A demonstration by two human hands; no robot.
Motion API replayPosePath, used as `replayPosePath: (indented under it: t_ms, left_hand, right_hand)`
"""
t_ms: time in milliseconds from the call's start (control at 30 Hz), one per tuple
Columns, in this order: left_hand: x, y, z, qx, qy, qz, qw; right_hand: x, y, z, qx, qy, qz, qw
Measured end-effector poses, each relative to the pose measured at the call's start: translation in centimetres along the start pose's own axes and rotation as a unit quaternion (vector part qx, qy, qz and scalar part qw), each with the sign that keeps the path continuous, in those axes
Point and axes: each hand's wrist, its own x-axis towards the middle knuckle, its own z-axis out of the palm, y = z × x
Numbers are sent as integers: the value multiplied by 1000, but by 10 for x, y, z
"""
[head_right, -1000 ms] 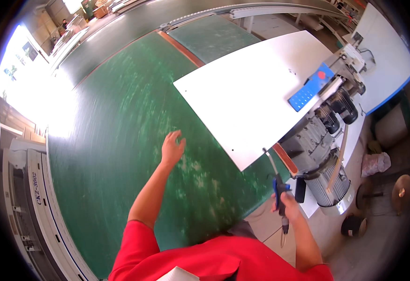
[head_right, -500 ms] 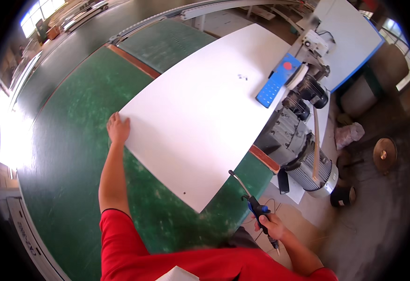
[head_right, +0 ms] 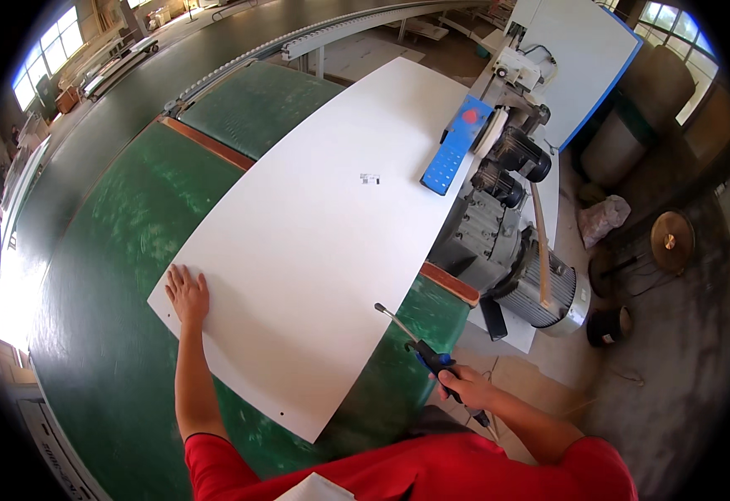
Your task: The person uses a handheld air blower to clean dust from white rectangular panels on a green conveyor table in a workshop. They repeatedly pick up panels, blow air along edges and surfaces, and place them back on the table.
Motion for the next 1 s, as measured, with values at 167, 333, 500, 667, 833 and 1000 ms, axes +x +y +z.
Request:
replayPosePath:
  t_ms: [167, 333, 500, 667, 833, 1000]
  left_hand:
    - [-57, 66, -10, -12, -30, 64, 997]
    - [-127, 164, -8, -70, -41, 177, 981]
    - [-190, 245, -8, -73, -54, 255, 963]
    - [-216, 240, -27, -79, -63, 197, 975]
    - [-226, 202, -18, -45, -23, 59, 997]
    - [-201, 168, -15, -16, -21, -37, 999]
  right_hand:
    - [31, 0, -57, 88, 141, -39, 985]
    - [91, -35, -119, 187, 211, -65, 957]
    - [106, -63, -134, -46, -121, -59, 990]
    - [154, -44, -243, 235, 193, -43, 952]
    - [128, -34, -214, 162, 14, -46, 986]
    - [133, -37, -242, 30, -45, -74, 996]
